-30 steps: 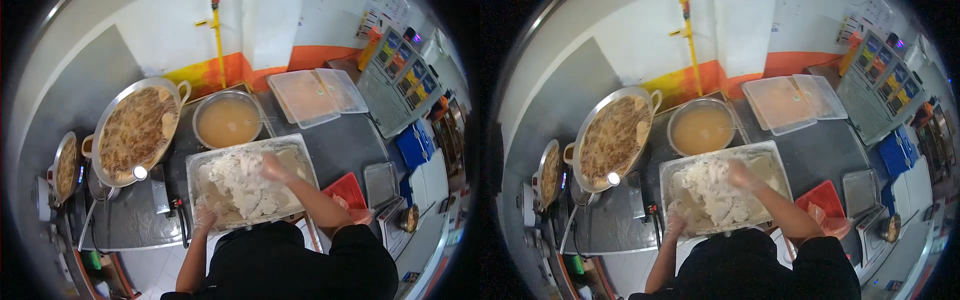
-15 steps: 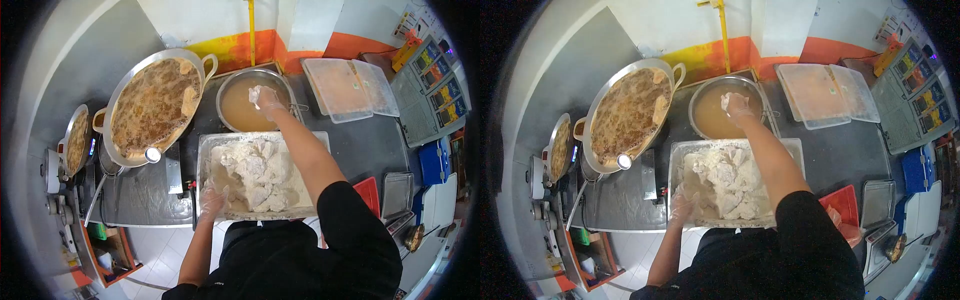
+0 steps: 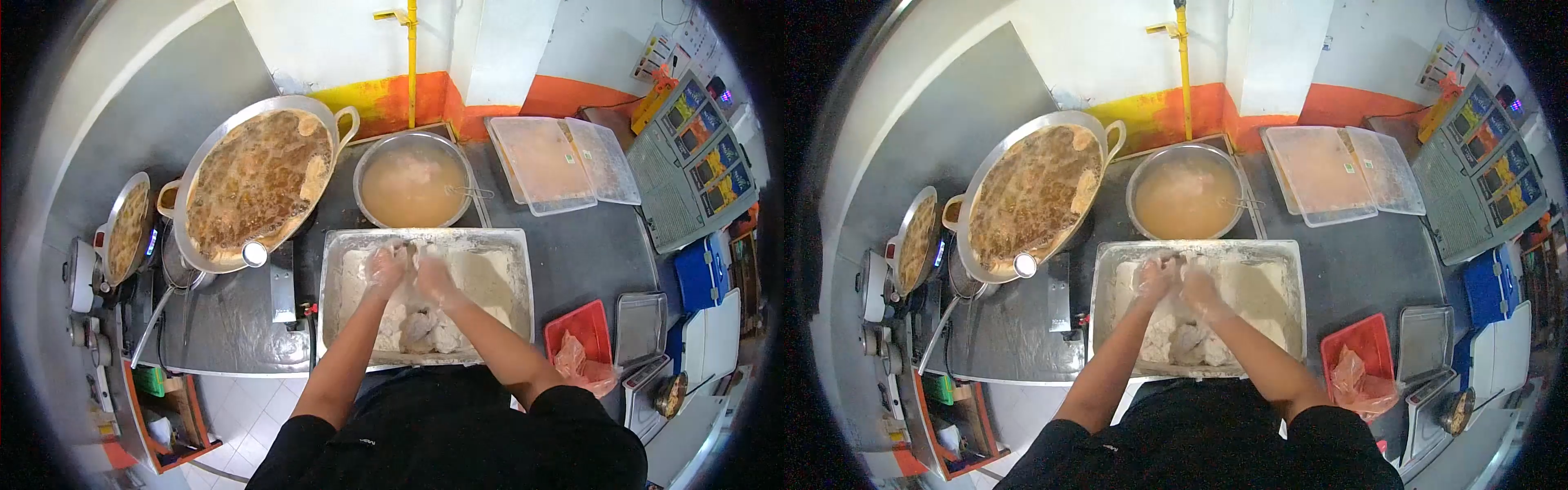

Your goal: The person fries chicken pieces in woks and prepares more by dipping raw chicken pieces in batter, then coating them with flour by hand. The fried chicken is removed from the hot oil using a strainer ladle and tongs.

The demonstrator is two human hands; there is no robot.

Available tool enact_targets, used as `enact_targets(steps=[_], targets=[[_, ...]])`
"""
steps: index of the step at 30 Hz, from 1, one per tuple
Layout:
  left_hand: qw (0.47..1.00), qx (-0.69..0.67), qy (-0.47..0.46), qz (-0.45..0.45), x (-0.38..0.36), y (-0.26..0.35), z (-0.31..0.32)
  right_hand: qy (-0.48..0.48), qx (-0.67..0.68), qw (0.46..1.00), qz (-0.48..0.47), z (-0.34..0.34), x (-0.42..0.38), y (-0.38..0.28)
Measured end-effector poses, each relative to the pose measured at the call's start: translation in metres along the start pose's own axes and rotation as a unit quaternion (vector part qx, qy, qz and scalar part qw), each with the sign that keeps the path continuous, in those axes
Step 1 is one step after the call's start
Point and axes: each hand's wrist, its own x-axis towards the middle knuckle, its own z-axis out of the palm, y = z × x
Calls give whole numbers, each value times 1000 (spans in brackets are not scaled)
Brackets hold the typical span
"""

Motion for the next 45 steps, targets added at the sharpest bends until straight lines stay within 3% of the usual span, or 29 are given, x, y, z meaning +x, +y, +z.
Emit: enact_targets(steps=[1,4,5,8,11,14,17,20,22,24,26,29,32,33,35,37,38,39,40,41,43,45], targets=[[999,11,-29,11,16,-32,28,13,3,999,30,3,5,7],[998,54,-30,-11,32,-48,50,56,66,996,13,-19,17,-11],[988,58,-124,68,40,-61,54,-54,-4,996,67,-16,28,-13],[944,210,-151,203,31,-73,55,-123,-64,989,42,-26,38,-25],[957,189,-171,137,40,-97,65,-190,-135,972,0,-31,49,-19],[987,97,-99,81,2,-62,17,-184,-13,980,76,-69,25,-25],[993,32,-109,33,-21,-31,-23,-32,12,994,-108,-73,-10,-8],[997,29,-63,37,-30,-40,-8,-33,69,971,-226,-77,-27,-6],[991,-41,-77,99,-31,-37,-6,19,43,966,-256,-61,-27,-4],[986,-57,-85,130,-32,-37,0,1,10,975,-220,-56,-26,-9],[987,-17,-91,131,-37,-43,10,-88,-27,989,-114,-53,-26,-14],[987,-44,-64,141,-31,-55,33,-108,-69,990,-62,-49,-14,-17],[992,-54,-113,-9,-27,-20,17,-107,-13,994,-20,-36,5,-8],[964,-231,-131,-27,-24,-23,24,-129,-20,991,-9,-40,8,-11],[813,-559,-151,-57,-18,-24,31,-172,-38,984,9,-53,16,-20],[872,-431,-218,-81,-7,-23,29,-190,-10,982,-11,-58,24,-23],[906,-340,-248,46,4,-41,38,-199,3,980,-20,-62,27,-25],[921,-239,-246,184,14,-59,47,-239,-70,968,17,-78,27,-39],[913,-159,-217,307,25,-77,56,-208,-61,976,24,-70,27,-31],[872,-324,-199,308,12,-80,51,-176,-52,983,31,-54,26,-14],[813,-482,-177,276,-13,-74,22,-127,-39,991,14,-51,18,0],[833,-486,-165,206,-39,-74,-10,-97,-30,994,-30,-85,-5,-14]])
